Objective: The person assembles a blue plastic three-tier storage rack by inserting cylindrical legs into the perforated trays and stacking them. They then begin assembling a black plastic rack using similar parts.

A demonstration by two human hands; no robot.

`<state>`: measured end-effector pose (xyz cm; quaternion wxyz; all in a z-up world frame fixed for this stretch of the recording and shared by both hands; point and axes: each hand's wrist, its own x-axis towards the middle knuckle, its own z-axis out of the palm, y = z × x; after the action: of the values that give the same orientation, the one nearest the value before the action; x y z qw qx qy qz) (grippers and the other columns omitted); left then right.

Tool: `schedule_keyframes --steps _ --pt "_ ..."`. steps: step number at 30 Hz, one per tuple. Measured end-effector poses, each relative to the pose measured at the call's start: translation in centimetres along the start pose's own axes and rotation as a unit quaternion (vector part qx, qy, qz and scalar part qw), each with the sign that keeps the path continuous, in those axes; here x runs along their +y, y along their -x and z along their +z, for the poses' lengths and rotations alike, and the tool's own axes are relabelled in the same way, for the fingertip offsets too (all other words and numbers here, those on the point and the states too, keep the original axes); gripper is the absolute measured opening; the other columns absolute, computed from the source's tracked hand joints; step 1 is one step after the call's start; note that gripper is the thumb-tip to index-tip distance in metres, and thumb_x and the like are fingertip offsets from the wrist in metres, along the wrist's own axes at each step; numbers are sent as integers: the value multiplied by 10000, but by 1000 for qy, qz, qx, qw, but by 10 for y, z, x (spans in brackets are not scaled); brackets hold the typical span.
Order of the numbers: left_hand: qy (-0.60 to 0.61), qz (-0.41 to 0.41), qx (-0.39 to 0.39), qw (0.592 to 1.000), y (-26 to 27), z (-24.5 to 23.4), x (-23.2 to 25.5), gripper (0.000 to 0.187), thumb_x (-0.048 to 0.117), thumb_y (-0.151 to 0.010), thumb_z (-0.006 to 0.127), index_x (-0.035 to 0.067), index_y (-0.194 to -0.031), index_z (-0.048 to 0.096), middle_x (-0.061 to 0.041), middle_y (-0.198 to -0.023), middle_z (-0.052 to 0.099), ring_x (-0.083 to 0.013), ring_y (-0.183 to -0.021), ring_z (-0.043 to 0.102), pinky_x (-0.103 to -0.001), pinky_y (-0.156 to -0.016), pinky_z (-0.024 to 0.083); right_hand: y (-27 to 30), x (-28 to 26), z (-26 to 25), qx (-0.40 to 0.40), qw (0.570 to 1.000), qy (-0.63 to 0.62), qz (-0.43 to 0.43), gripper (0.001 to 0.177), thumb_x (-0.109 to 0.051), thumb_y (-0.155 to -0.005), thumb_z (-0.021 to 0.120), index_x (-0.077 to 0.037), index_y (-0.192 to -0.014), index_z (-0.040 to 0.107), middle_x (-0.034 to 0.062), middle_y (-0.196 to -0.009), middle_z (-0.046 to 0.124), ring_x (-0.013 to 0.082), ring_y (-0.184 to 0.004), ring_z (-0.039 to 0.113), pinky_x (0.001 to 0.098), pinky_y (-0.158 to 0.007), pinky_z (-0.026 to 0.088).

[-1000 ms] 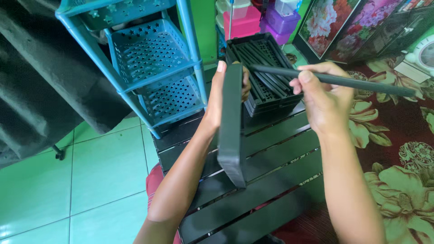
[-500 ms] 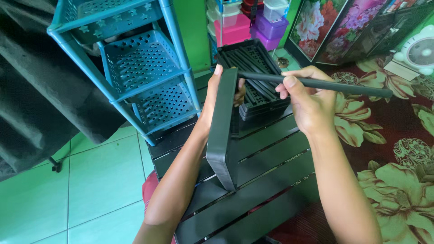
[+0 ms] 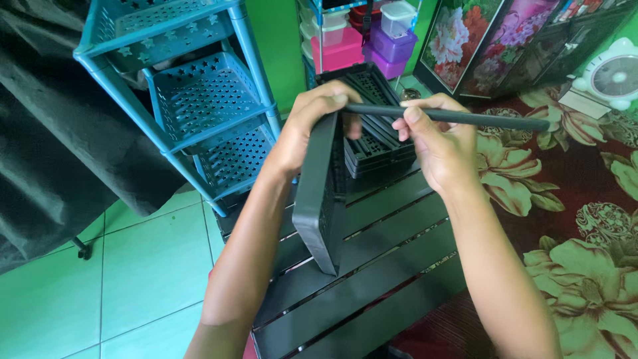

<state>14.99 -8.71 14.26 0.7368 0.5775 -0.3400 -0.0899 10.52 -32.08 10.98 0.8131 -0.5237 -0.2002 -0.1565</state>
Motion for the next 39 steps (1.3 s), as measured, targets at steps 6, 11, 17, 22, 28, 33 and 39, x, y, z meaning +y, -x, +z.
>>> schedule_keyframes --steps 6,11,17,22,28,33,39 --pt "13 -11 -6 1000 -8 -7 4 258 225 -991 532 -2 -886 596 -52 -737 520 -154 -687 519 -316 -678 436 0 -7 -17 -45 998 -16 28 283 -251 -1034 718 5 -1150 681 107 -974 677 176 -852 635 321 -753 506" --pt "6 -5 11 1000 -6 -15 -1 288 229 -969 523 -19 -882 642 -45 -709 500 -149 -662 494 -309 -654 427 9 -54 -67 11 999 -34 16 246 -259 -1086 718 -37 -1172 656 72 -1019 674 146 -843 635 397 -882 577" --pt "-19 -17 34 999 -10 -9 -1 396 330 -996 461 -11 -927 652 -41 -723 529 -140 -661 502 -306 -626 421 8 -119 -69 -68 855 512 -53 215 -210 -1034 711 -12 -1112 681 51 -926 697 131 -747 633 324 -731 499" --pt "-33 -11 57 998 -6 0 -9 618 581 -1026 255 122 -1110 661 -42 -689 594 -127 -602 488 -297 -571 395 1 -139 -39 -178 526 803 -217 164 -186 -937 749 -35 -1002 748 84 -719 626 249 -643 602 370 -645 461" --pt "176 -118 145 967 -3 11 -35 628 637 -1013 367 74 -805 553 0 -677 454 -153 -625 435 -314 -625 381 3 -134 -21 -217 431 821 -307 172 -211 -990 734 -73 -1087 699 33 -852 627 205 -805 624 335 -761 468" --pt "120 -116 112 980 -2 6 -39 632 654 -1022 323 130 -687 435 41 -625 333 -136 -567 322 -321 -546 287 -2 -131 -13 -204 328 849 -360 216 -282 -914 765 -79 -966 711 28 -779 582 187 -719 619 309 -660 465" --pt "88 -107 70 988 1 9 -43 615 624 -1026 283 134 -673 400 36 -631 310 -144 -577 294 -331 -563 297 -6 -118 -22 -203 343 842 -364 284 -344 -977 758 -105 -862 658 9 -721 561 178 -605 602 307 -518 415"
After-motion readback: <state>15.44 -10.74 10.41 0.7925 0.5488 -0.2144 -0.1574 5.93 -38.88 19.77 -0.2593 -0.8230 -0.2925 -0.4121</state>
